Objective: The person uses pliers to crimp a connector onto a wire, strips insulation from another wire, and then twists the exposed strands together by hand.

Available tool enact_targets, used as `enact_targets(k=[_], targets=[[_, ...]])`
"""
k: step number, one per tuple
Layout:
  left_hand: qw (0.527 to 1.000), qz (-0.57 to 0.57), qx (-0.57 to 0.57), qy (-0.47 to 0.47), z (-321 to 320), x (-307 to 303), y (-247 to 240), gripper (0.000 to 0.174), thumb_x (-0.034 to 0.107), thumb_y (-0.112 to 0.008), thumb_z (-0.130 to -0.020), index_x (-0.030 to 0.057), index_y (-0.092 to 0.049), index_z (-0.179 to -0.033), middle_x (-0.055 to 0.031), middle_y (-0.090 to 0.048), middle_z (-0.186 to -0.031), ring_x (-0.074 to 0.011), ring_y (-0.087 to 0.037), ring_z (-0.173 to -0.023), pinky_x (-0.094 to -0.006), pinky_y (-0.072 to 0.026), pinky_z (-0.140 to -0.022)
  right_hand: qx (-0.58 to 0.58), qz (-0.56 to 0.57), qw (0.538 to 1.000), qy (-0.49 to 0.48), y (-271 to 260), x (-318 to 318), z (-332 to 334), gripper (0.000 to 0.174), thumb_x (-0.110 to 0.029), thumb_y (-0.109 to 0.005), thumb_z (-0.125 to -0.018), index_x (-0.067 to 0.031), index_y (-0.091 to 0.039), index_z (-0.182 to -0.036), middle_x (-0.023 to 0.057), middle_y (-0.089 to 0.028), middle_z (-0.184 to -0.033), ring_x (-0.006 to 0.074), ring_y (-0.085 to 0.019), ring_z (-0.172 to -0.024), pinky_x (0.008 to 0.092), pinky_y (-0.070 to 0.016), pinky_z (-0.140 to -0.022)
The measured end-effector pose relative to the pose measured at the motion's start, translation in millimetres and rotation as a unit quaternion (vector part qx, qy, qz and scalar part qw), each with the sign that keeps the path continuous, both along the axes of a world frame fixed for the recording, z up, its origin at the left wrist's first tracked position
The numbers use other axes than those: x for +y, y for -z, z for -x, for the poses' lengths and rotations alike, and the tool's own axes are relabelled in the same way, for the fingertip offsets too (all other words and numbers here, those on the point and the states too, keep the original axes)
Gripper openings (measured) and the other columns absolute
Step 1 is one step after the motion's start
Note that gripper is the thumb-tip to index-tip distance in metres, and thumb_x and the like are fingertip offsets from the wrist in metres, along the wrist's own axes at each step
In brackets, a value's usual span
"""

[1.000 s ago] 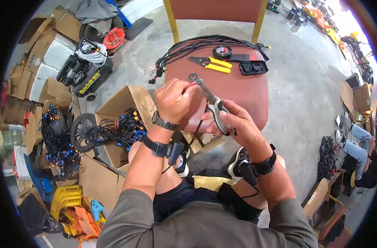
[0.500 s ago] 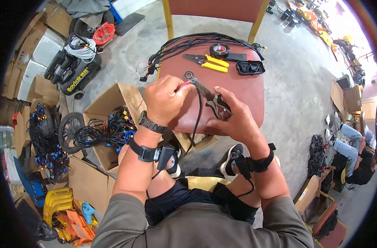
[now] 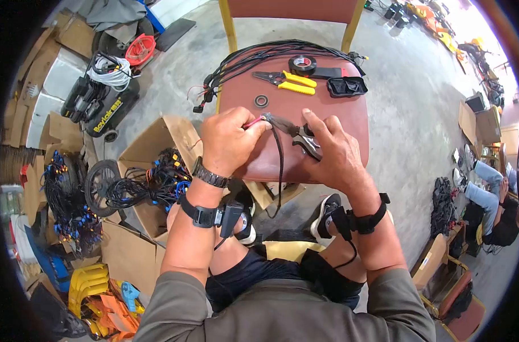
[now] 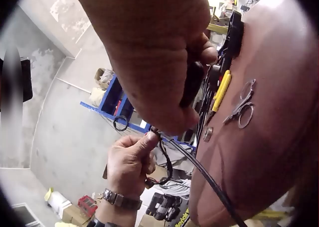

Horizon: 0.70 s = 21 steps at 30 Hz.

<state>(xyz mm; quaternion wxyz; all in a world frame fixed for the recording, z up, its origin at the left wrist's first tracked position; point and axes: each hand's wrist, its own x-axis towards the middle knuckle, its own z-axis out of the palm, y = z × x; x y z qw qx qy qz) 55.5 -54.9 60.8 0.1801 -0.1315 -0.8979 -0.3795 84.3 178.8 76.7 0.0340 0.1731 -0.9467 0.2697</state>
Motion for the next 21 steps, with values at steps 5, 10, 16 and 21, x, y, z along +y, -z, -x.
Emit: enact_targets(k=[5,10,16,21], targets=[[0.992,-0.072,-0.103,0.008,-3.7,-2.4,2.3,0.02,0.01,-0.082,-0.074,0.0007,-0.065,-0.07,-0.0066,-0.065,-0.062,-0.0111,-0.059,-0.055,-0.0278,-0.0462,-0.051,0.007,-0.012,0.999,-0.038,0.3,4.0,-0.3,0.071,-0.009,-0.069,-0.066,-0.0109,-0.052,-0.135,0.0138,-0.056,-0.101,0.0342,-0.061,-0.09,0.0452,-0.0509,-0.076],[0.974,-0.138,-0.176,0.018,-6.7,1.2,2.7,0.02,0.006,-0.08,-0.079,-0.0013,-0.063,-0.071,0.0001,-0.063,-0.063,-0.0038,-0.054,-0.059,-0.0234,-0.0441,-0.05,0.119,-0.014,0.992,-0.048,14.0,5.3,1.5,0.072,-0.008,-0.065,-0.067,-0.0103,-0.05,-0.138,0.0136,-0.056,-0.1,0.033,-0.059,-0.09,0.0449,-0.0507,-0.077],[0.99,-0.058,-0.125,0.022,-2.2,-1.9,-3.7,0.018,0.005,-0.08,-0.077,-0.0013,-0.063,-0.073,-0.0002,-0.062,-0.063,-0.0046,-0.055,-0.059,-0.0231,-0.0443,-0.05,0.061,-0.042,0.997,-0.038,13.4,-4.2,-4.8,0.054,-0.013,-0.064,-0.081,-0.0145,-0.052,-0.134,0.0132,-0.057,-0.093,0.0327,-0.061,-0.086,0.0441,-0.0525,-0.069],[0.98,-0.074,-0.187,0.019,-3.4,-2.8,1.8,0.018,0.006,-0.08,-0.077,-0.0015,-0.064,-0.076,-0.0014,-0.064,-0.064,-0.0051,-0.057,-0.06,-0.0238,-0.0463,-0.052,0.056,-0.063,0.996,-0.028,16.4,-1.1,-2.9,0.05,-0.015,-0.065,-0.083,-0.016,-0.053,-0.132,0.0126,-0.059,-0.091,0.0333,-0.064,-0.086,0.0448,-0.0529,-0.067]])
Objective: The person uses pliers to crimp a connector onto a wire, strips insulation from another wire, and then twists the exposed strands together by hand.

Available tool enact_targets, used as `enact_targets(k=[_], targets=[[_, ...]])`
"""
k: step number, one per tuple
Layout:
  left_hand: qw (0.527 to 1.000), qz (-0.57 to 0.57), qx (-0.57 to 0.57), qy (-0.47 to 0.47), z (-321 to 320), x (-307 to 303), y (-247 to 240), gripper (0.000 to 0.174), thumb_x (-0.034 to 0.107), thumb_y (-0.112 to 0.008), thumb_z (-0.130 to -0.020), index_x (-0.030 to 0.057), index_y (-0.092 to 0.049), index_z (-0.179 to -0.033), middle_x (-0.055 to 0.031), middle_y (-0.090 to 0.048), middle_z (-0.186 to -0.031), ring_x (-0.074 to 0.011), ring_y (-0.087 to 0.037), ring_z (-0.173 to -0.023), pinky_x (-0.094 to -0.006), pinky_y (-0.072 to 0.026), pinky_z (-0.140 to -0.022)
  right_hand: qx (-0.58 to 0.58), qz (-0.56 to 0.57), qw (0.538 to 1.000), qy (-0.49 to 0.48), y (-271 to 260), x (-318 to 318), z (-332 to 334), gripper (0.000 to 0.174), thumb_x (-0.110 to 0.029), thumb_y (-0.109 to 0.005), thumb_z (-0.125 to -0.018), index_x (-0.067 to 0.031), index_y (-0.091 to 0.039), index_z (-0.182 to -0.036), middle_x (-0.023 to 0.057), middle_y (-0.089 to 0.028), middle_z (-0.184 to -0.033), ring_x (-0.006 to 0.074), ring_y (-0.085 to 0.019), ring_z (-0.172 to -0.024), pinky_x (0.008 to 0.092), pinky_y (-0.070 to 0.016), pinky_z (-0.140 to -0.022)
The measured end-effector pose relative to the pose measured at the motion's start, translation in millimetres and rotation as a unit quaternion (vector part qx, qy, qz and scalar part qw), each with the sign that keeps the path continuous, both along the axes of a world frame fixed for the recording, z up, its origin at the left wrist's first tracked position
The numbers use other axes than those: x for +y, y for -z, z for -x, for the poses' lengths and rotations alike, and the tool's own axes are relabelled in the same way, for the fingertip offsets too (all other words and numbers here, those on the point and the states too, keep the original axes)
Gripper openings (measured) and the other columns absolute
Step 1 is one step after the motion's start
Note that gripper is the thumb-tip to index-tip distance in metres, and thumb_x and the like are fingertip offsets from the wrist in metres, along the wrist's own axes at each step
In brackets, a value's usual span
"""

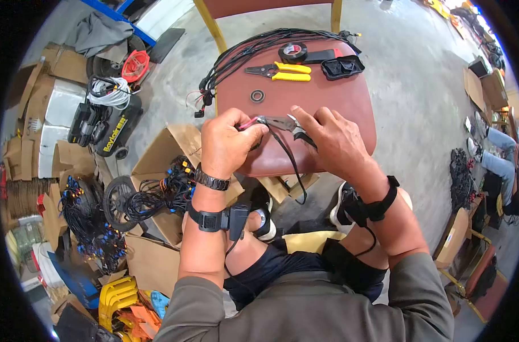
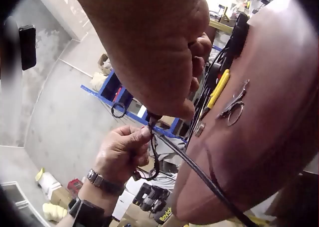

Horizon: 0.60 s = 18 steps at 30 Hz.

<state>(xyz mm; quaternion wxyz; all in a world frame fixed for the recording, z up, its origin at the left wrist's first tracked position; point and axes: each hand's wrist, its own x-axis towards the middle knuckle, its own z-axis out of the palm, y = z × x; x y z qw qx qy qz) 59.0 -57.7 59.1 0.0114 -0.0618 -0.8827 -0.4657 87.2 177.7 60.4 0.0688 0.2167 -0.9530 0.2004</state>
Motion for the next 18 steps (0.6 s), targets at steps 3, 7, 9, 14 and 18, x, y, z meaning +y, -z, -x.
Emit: enact_targets(k=[3,7,9,14,18], targets=[[0.999,0.016,0.03,0.005,1.0,-0.5,4.4,0.017,0.006,-0.08,-0.078,-0.0013,-0.064,-0.077,-0.003,-0.066,-0.065,-0.0063,-0.06,-0.06,-0.0245,-0.0481,-0.053,-0.023,0.017,1.0,0.004,-4.4,0.1,-1.3,0.048,-0.016,-0.065,-0.084,-0.016,-0.054,-0.131,0.0135,-0.061,-0.09,0.0344,-0.065,-0.085,0.045,-0.053,-0.068],[0.993,0.048,0.104,0.003,-1.8,1.1,10.3,0.016,0.007,-0.079,-0.078,-0.0006,-0.065,-0.076,-0.0062,-0.069,-0.065,-0.0098,-0.064,-0.059,-0.0254,-0.0498,-0.054,-0.066,0.064,0.996,0.004,-13.2,1.7,-7.0,0.047,-0.017,-0.066,-0.084,-0.0144,-0.055,-0.129,0.0162,-0.063,-0.089,0.0378,-0.066,-0.083,0.0466,-0.0532,-0.068],[0.985,0.074,0.159,-0.001,-3.0,4.3,9.9,0.016,0.007,-0.08,-0.077,0.0003,-0.066,-0.075,-0.0072,-0.069,-0.064,-0.0114,-0.065,-0.058,-0.0256,-0.0499,-0.054,-0.112,0.078,0.991,0.015,-14.9,1.7,-9.2,0.054,-0.017,-0.069,-0.082,-0.0143,-0.053,-0.134,0.0165,-0.064,-0.095,0.0385,-0.065,-0.084,0.0468,-0.0525,-0.071],[0.97,0.09,0.225,-0.019,-4.3,10.4,16.4,0.016,0.008,-0.081,-0.075,0.002,-0.066,-0.073,-0.0078,-0.069,-0.064,-0.0128,-0.066,-0.057,-0.0258,-0.0501,-0.054,-0.163,0.155,0.974,0.006,-9.3,2.7,-14.1,0.058,-0.015,-0.069,-0.082,-0.0092,-0.05,-0.136,0.0204,-0.064,-0.104,0.0412,-0.064,-0.091,0.0475,-0.0517,-0.078],[0.969,0.08,0.233,-0.031,-2.3,14.3,21.9,0.016,0.007,-0.081,-0.075,0.0023,-0.066,-0.072,-0.0074,-0.069,-0.064,-0.0124,-0.066,-0.058,-0.0262,-0.0504,-0.055,-0.185,0.214,0.959,-0.013,-7.7,3.2,-16.4,0.057,-0.015,-0.068,-0.084,-0.0047,-0.048,-0.136,0.0216,-0.065,-0.107,0.0414,-0.064,-0.095,0.0454,-0.0509,-0.082]])
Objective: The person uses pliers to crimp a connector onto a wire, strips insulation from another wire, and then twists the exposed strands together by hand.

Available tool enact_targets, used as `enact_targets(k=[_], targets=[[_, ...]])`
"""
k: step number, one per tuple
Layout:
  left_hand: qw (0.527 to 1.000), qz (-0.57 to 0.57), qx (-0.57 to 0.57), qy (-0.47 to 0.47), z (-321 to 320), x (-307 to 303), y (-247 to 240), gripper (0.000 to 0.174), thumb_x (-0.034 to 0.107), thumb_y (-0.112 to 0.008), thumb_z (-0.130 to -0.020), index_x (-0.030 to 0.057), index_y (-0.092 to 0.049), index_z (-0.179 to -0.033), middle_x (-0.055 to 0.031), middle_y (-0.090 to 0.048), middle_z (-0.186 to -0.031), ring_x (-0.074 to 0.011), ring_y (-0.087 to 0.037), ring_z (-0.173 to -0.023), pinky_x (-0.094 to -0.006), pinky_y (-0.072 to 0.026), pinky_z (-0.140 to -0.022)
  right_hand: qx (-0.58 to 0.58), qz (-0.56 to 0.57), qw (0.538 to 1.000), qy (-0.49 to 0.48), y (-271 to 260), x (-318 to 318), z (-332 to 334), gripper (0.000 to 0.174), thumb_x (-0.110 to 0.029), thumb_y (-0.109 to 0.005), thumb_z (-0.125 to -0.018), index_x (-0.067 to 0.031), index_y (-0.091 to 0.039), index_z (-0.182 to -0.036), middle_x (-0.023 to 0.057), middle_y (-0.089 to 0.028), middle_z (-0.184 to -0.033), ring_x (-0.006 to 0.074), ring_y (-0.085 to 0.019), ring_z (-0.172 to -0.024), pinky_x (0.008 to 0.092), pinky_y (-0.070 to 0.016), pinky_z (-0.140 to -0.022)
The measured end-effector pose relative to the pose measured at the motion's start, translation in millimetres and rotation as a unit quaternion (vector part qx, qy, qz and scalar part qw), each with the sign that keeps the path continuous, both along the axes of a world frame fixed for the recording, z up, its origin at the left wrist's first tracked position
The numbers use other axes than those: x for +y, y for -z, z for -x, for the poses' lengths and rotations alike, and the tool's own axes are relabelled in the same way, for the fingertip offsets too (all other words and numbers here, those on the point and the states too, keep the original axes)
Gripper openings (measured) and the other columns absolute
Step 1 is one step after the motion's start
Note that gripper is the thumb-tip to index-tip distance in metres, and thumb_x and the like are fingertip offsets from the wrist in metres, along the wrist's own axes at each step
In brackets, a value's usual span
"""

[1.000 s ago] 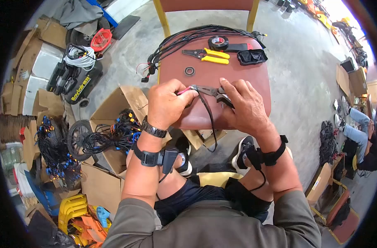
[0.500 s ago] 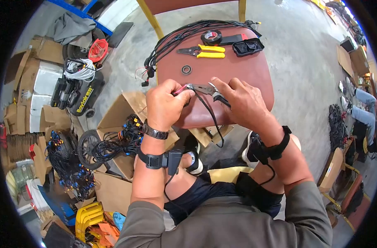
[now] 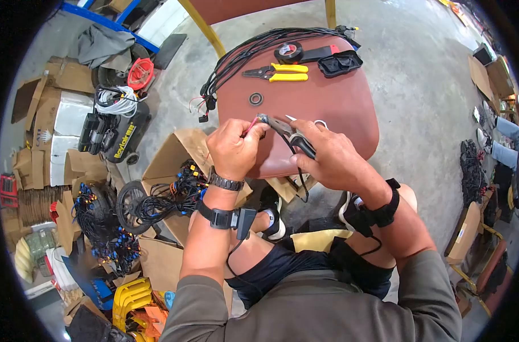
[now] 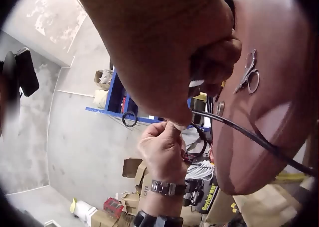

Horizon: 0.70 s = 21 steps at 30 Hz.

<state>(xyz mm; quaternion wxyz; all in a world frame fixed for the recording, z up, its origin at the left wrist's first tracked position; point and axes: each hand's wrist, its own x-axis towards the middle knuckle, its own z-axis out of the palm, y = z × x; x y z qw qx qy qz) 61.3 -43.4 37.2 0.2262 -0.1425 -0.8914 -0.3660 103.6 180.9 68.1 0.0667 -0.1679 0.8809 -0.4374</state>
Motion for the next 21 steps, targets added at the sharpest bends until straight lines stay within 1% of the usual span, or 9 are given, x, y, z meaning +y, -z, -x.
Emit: enact_targets(k=[1,4,7,10,13,16,19,20,21], targets=[[1.0,-0.005,-0.003,-0.003,0.2,1.0,1.2,0.017,0.007,-0.081,-0.076,0.0023,-0.066,-0.071,-0.0074,-0.069,-0.064,-0.0123,-0.066,-0.058,-0.0262,-0.0505,-0.055,-0.001,0.022,1.0,-0.005,0.1,0.5,-0.4,0.056,-0.015,-0.068,-0.085,-0.0038,-0.047,-0.136,0.0216,-0.065,-0.107,0.0412,-0.064,-0.095,0.0446,-0.0507,-0.082],[0.998,-0.062,0.011,-0.004,4.4,4.0,11.5,0.027,0.017,-0.087,-0.07,0.0058,-0.063,-0.07,-0.0099,-0.063,-0.062,-0.0256,-0.061,-0.052,-0.0346,-0.047,-0.05,-0.116,0.075,0.99,0.003,-0.7,1.2,-1.7,0.052,-0.017,-0.067,-0.089,-0.0031,-0.047,-0.135,0.0214,-0.063,-0.104,0.0377,-0.064,-0.094,0.0418,-0.0498,-0.082],[0.999,-0.019,0.038,-0.012,5.4,6.8,5.1,0.027,0.016,-0.087,-0.07,0.0058,-0.062,-0.069,-0.01,-0.063,-0.062,-0.0251,-0.061,-0.052,-0.0342,-0.0471,-0.05,-0.197,0.108,0.974,0.013,-7.7,-1.8,-2.3,0.05,-0.018,-0.065,-0.091,-0.0007,-0.047,-0.134,0.0164,-0.061,-0.095,0.0289,-0.063,-0.089,0.0389,-0.0493,-0.081],[0.998,-0.042,0.041,-0.017,9.0,9.6,7.5,0.027,0.016,-0.087,-0.07,0.0057,-0.062,-0.068,-0.0099,-0.063,-0.062,-0.0251,-0.061,-0.052,-0.0343,-0.0472,-0.05,-0.159,0.156,0.975,0.02,10.1,-6.6,-2.3,0.053,-0.024,-0.064,-0.091,0.0038,-0.046,-0.133,0.0255,-0.064,-0.108,0.0376,-0.065,-0.104,0.0436,-0.0489,-0.087],[0.998,-0.049,0.03,-0.028,10.8,9.8,10.4,0.027,0.015,-0.087,-0.07,0.0054,-0.061,-0.067,-0.0101,-0.063,-0.062,-0.0251,-0.061,-0.052,-0.0346,-0.047,-0.05,-0.133,0.214,0.967,0.039,23.4,-15.2,-5.1,0.048,-0.025,-0.063,-0.094,0.0035,-0.048,-0.13,0.0188,-0.065,-0.104,0.03,-0.064,-0.102,0.0403,-0.0491,-0.085],[0.999,-0.013,0.046,-0.025,11.9,5.4,10.6,0.028,0.016,-0.087,-0.07,0.0049,-0.062,-0.066,-0.0097,-0.063,-0.061,-0.0233,-0.059,-0.05,-0.0338,-0.0462,-0.049,-0.275,0.297,0.912,0.063,27.1,-22.3,-6.6,0.045,-0.027,-0.061,-0.096,0.0026,-0.049,-0.128,0.0082,-0.061,-0.092,0.0169,-0.061,-0.081,0.0332,-0.0498,-0.071],[0.997,-0.033,0.038,-0.053,7.6,11.0,5.0,0.029,0.016,-0.087,-0.071,0.004,-0.062,-0.065,-0.0087,-0.062,-0.06,-0.0197,-0.057,-0.049,-0.0322,-0.0449,-0.048,-0.387,0.412,0.823,0.069,15.6,-20.1,-7.0,0.044,-0.028,-0.061,-0.097,0.0015,-0.048,-0.127,0.0013,-0.053,-0.081,0.0091,-0.051,-0.065,0.027,-0.0443,-0.057],[0.997,-0.046,0.033,-0.056,8.3,13.7,4.2,0.029,0.016,-0.087,-0.072,0.0037,-0.062,-0.066,-0.008,-0.061,-0.06,-0.0179,-0.056,-0.049,-0.0316,-0.0446,-0.048,-0.335,0.379,0.861,0.061,13.6,-19.5,-3.8,0.045,-0.03,-0.061,-0.097,0.0011,-0.048,-0.127,0.0003,-0.051,-0.078,0.0058,-0.047,-0.059,0.0252,-0.0393,-0.05],[0.996,-0.059,0.027,-0.06,7.4,16.1,4.3,0.029,0.016,-0.087,-0.073,0.0034,-0.062,-0.066,-0.0073,-0.061,-0.059,-0.0161,-0.055,-0.049,-0.0311,-0.0442,-0.048,-0.322,0.365,0.872,0.055,16.0,-18.3,-1.5,0.046,-0.03,-0.061,-0.097,0.0007,-0.047,-0.128,0.0005,-0.051,-0.078,0.0061,-0.047,-0.06,0.0253,-0.0394,-0.051]])
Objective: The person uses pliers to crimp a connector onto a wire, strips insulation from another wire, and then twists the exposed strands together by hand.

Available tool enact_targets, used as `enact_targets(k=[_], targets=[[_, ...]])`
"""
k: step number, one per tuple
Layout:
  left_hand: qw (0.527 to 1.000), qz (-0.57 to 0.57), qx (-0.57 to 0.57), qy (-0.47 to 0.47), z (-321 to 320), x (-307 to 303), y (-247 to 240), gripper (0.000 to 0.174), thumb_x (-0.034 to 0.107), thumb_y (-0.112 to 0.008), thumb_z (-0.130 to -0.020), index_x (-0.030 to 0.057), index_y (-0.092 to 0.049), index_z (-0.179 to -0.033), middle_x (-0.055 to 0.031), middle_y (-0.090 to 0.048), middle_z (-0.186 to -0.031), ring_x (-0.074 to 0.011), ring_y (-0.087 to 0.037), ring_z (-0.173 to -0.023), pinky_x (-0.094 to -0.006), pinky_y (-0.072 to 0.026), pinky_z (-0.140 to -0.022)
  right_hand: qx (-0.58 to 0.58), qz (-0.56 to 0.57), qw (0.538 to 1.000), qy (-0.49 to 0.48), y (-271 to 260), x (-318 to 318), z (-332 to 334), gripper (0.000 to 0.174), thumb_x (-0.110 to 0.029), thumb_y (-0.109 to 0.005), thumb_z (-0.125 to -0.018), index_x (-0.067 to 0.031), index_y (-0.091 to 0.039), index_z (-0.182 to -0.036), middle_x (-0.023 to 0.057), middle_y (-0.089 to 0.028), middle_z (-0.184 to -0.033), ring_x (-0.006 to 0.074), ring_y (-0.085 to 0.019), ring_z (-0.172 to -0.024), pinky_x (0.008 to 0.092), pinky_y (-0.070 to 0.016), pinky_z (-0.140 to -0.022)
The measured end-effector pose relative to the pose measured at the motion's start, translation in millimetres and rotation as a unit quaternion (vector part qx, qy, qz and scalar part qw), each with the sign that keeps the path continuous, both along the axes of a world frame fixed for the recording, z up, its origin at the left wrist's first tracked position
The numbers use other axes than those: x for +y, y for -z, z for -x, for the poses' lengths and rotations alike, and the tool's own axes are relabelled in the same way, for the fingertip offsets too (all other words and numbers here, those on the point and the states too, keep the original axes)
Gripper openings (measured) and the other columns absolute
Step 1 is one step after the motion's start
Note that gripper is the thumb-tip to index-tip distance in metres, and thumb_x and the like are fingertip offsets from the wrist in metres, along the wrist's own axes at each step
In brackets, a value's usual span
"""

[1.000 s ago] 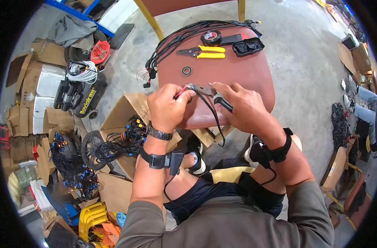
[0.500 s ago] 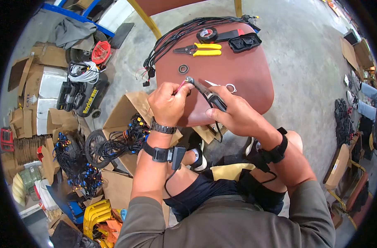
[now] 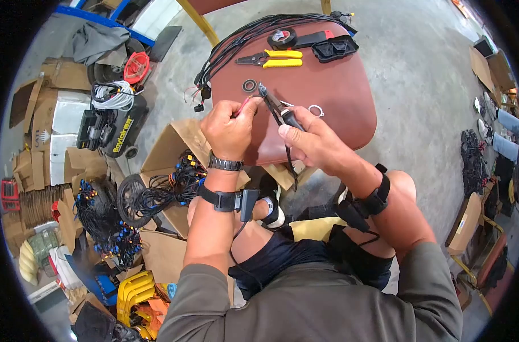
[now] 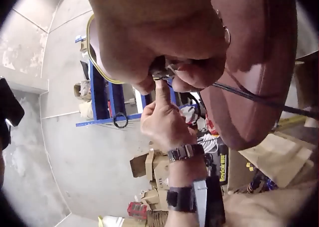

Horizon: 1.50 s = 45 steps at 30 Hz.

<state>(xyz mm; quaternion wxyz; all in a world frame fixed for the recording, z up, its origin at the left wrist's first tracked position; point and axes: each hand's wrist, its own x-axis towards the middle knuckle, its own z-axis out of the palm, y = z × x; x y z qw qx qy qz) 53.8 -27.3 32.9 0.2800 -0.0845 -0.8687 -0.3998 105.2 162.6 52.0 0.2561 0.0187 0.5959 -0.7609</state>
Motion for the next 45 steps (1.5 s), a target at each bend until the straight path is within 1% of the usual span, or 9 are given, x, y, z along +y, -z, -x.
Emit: enact_targets(k=[7,11,17,20,26,27,33,42,45], targets=[[0.983,-0.13,-0.106,0.074,-0.2,-0.9,-11.3,0.015,0.011,-0.08,-0.08,0.0005,-0.073,-0.088,-0.0049,-0.069,-0.073,-0.0085,-0.06,-0.062,-0.0261,-0.0496,-0.059,0.174,-0.159,0.972,0.014,15.3,17.5,9.6,0.05,-0.03,-0.067,-0.093,0.0007,-0.051,-0.13,0.0053,-0.06,-0.087,0.0133,-0.057,-0.071,0.0293,-0.0498,-0.061],[0.969,-0.166,-0.132,0.128,0.9,-4.0,-14.8,0.011,0.004,-0.074,-0.083,0.0019,-0.074,-0.095,-0.0071,-0.072,-0.079,-0.0128,-0.067,-0.07,-0.0274,-0.052,-0.064,0.144,-0.208,0.967,-0.028,8.0,24.5,14.8,0.049,-0.024,-0.066,-0.095,-0.0008,-0.05,-0.135,0.0092,-0.065,-0.112,0.0144,-0.056,-0.102,0.0308,-0.047,-0.091],[0.976,0.182,0.031,0.119,8.8,-16.2,-23.7,0.014,0.009,-0.073,-0.08,0.0038,-0.073,-0.094,-0.0111,-0.07,-0.079,-0.0276,-0.068,-0.078,-0.0337,-0.0531,-0.074,0.164,-0.336,0.925,-0.073,-10.2,20.2,19.6,0.047,-0.022,-0.07,-0.09,-0.0034,-0.054,-0.131,0.0179,-0.068,-0.103,0.0256,-0.065,-0.096,0.0363,-0.0489,-0.088],[0.979,0.133,-0.111,0.105,2.0,-13.6,-25.4,0.014,0.012,-0.071,-0.083,0.0036,-0.073,-0.095,-0.0111,-0.07,-0.076,-0.0263,-0.068,-0.072,-0.0329,-0.0533,-0.068,0.247,-0.344,0.904,-0.056,0.5,20.0,19.0,0.047,-0.023,-0.07,-0.089,-0.0039,-0.055,-0.129,0.0202,-0.068,-0.101,0.0314,-0.065,-0.092,0.0389,-0.0496,-0.086],[0.967,-0.043,-0.216,0.129,-6.3,-14.4,-31.6,0.016,0.01,-0.069,-0.087,-0.0001,-0.073,-0.099,-0.0119,-0.071,-0.072,-0.0153,-0.068,-0.062,-0.028,-0.0515,-0.057,0.269,-0.346,0.898,-0.047,-5.0,26.5,25.4,0.045,-0.019,-0.068,-0.089,-0.0035,-0.055,-0.129,0.0178,-0.067,-0.098,0.0268,-0.065,-0.09,0.0371,-0.0501,-0.083],[0.966,-0.05,-0.216,0.129,-7.3,-14.2,-34.6,0.015,0.009,-0.068,-0.087,-0.0003,-0.073,-0.098,-0.0117,-0.071,-0.072,-0.0143,-0.069,-0.063,-0.0276,-0.0515,-0.058,0.239,-0.367,0.898,-0.052,-9.2,27.9,27.1,0.043,-0.016,-0.067,-0.089,-0.0036,-0.056,-0.128,0.0148,-0.066,-0.097,0.0209,-0.063,-0.087,0.0346,-0.0503,-0.082],[0.977,-0.029,-0.172,0.125,-10.3,-16.7,-36.7,0.013,0.006,-0.07,-0.086,-0.001,-0.073,-0.096,-0.0115,-0.072,-0.073,-0.0136,-0.068,-0.063,-0.0271,-0.0514,-0.058,0.259,-0.353,0.897,-0.057,5.4,36.9,34.6,0.044,-0.013,-0.068,-0.088,-0.0031,-0.056,-0.129,0.0112,-0.067,-0.098,0.0153,-0.06,-0.088,0.0331,-0.0501,-0.081],[0.973,-0.046,-0.186,0.127,-13.9,-18.2,-38.7,0.011,0.007,-0.07,-0.086,-0.0007,-0.073,-0.093,-0.0118,-0.071,-0.07,-0.0139,-0.067,-0.062,-0.027,-0.0505,-0.057,0.254,-0.357,0.897,-0.059,8.1,41.3,40.1,0.044,-0.009,-0.069,-0.084,-0.0019,-0.058,-0.126,0.0139,-0.066,-0.101,0.0231,-0.064,-0.092,0.0358,-0.0502,-0.085],[0.97,-0.035,-0.197,0.136,-3.5,-29.2,-33.7,0.013,0.01,-0.069,-0.084,0.0006,-0.074,-0.091,-0.0123,-0.07,-0.077,-0.0182,-0.067,-0.069,-0.03,-0.0511,-0.064,0.34,-0.349,0.871,-0.056,7.8,40.5,39.6,0.047,-0.006,-0.068,-0.08,-0.0032,-0.058,-0.126,0.0176,-0.067,-0.105,0.0297,-0.065,-0.096,0.0371,-0.0507,-0.086]])
